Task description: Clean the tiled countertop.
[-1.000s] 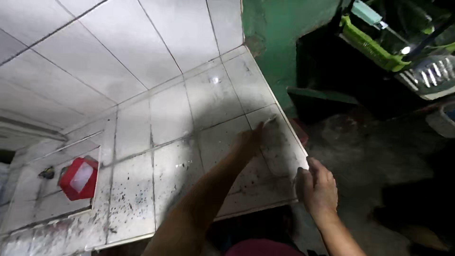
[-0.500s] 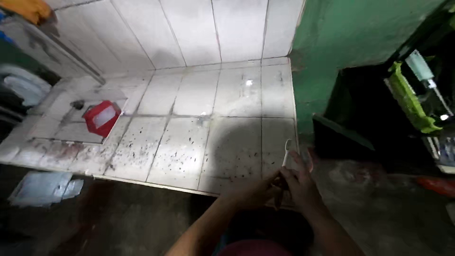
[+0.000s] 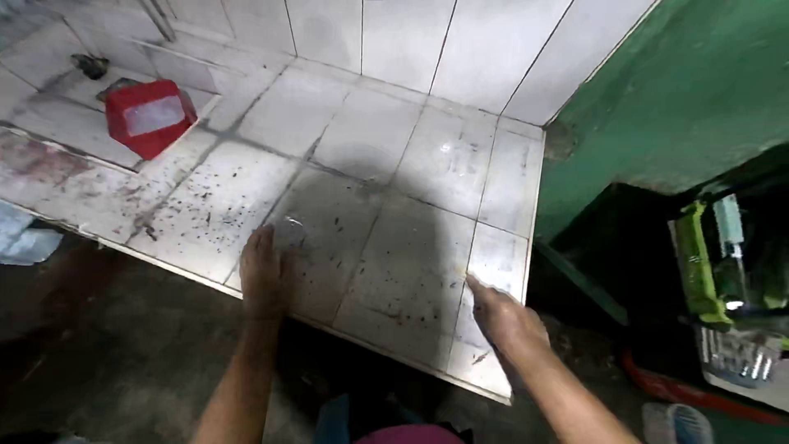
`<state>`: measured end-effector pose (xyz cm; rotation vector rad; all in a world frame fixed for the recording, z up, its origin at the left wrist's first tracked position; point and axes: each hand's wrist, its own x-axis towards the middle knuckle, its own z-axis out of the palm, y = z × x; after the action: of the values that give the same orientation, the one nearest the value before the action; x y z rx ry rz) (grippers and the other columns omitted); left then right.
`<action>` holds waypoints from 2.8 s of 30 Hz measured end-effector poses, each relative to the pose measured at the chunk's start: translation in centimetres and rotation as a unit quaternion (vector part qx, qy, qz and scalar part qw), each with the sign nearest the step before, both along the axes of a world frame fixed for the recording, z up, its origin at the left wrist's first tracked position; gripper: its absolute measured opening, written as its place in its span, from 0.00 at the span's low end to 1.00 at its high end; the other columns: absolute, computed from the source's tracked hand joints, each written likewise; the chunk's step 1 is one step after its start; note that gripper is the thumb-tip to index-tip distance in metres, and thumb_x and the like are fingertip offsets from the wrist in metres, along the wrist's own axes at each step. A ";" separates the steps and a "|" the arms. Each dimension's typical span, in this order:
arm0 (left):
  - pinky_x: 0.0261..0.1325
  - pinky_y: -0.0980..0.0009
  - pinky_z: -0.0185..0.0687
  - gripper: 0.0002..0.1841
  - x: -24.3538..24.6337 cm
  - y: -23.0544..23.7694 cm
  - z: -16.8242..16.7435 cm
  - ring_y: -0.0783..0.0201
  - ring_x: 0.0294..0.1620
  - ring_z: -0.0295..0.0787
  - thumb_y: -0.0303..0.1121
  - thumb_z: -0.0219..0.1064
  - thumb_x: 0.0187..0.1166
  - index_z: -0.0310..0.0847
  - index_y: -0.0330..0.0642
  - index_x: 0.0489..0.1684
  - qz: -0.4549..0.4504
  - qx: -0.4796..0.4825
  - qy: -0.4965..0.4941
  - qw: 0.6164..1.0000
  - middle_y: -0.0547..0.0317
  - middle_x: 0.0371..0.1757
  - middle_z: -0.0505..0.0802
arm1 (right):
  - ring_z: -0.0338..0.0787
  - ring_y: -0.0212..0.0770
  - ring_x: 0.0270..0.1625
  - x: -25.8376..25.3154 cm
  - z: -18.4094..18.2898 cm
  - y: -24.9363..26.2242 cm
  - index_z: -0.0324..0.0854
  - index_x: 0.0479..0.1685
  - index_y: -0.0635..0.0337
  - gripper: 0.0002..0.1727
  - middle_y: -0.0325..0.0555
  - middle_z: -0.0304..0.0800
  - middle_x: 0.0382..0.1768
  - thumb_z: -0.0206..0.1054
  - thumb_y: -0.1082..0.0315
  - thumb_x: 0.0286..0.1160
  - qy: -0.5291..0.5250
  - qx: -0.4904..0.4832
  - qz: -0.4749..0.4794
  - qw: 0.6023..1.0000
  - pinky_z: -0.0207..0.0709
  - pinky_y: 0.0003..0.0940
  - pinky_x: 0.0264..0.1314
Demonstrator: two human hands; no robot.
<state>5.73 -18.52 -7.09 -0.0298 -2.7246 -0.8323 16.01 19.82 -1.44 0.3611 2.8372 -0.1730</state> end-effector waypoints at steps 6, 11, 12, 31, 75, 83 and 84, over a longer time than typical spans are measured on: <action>0.86 0.45 0.63 0.24 0.9 -0.2 -0.1 0.37 0.86 0.68 0.35 0.54 0.90 0.70 0.37 0.84 0.027 0.019 0.006 0.999 0.34 0.84 0.74 | 0.87 0.74 0.65 -14.8 0.9 2.4 0.65 0.91 0.34 0.26 0.68 0.88 0.65 0.46 0.60 0.96 0.012 -0.035 -0.085 0.996 0.75 0.78 0.62; 0.81 0.42 0.70 0.23 0.2 0.0 0.1 0.37 0.82 0.74 0.31 0.56 0.89 0.73 0.37 0.81 0.015 0.027 -0.012 0.999 0.36 0.82 0.77 | 0.91 0.71 0.60 -6.8 1.2 0.5 0.64 0.92 0.32 0.26 0.64 0.90 0.62 0.46 0.58 0.97 -0.005 -0.043 -0.078 0.996 0.78 0.76 0.60; 0.81 0.41 0.69 0.23 0.2 0.1 0.0 0.36 0.82 0.74 0.31 0.57 0.88 0.74 0.37 0.81 0.013 0.022 -0.010 1.000 0.36 0.81 0.78 | 0.92 0.72 0.55 -5.0 1.2 0.4 0.62 0.92 0.30 0.27 0.65 0.92 0.59 0.47 0.59 0.97 -0.018 -0.028 -0.081 0.996 0.79 0.76 0.57; 0.76 0.39 0.73 0.21 0.2 -0.2 -0.4 0.38 0.76 0.81 0.26 0.59 0.84 0.80 0.38 0.76 0.008 0.050 0.023 0.998 0.38 0.76 0.84 | 0.84 0.69 0.72 -16.4 2.0 3.5 0.66 0.90 0.35 0.26 0.62 0.84 0.73 0.48 0.60 0.97 -0.066 -0.055 0.050 0.995 0.70 0.74 0.72; 0.68 0.47 0.82 0.20 0.4 0.2 -0.6 0.42 0.68 0.88 0.25 0.57 0.84 0.83 0.38 0.72 0.046 0.078 0.056 0.994 0.41 0.74 0.86 | 0.67 0.31 0.16 -28.1 2.7 -8.4 0.60 0.93 0.31 0.27 0.41 0.78 0.26 0.46 0.55 0.97 -0.193 -0.171 0.092 0.962 0.60 0.27 0.17; 0.69 0.46 0.82 0.19 0.4 0.1 -1.0 0.41 0.68 0.89 0.24 0.57 0.83 0.85 0.39 0.69 0.038 0.092 0.086 0.991 0.41 0.72 0.88 | 0.65 0.28 0.13 -24.8 3.6 -2.0 0.63 0.91 0.34 0.26 0.41 0.85 0.28 0.48 0.54 0.96 -0.215 -0.159 0.015 0.963 0.57 0.24 0.13; 0.68 0.44 0.81 0.19 0.4 0.1 -1.0 0.41 0.68 0.88 0.24 0.57 0.83 0.85 0.38 0.69 0.035 0.093 0.078 0.992 0.41 0.72 0.88 | 0.65 0.29 0.13 -24.8 3.6 -2.4 0.63 0.91 0.34 0.26 0.42 0.85 0.28 0.48 0.54 0.96 -0.215 -0.155 0.019 0.964 0.57 0.25 0.14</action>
<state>6.12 -18.41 -8.06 0.0380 -2.4787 -1.0148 -8.84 17.43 2.14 0.2409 2.3386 -0.4635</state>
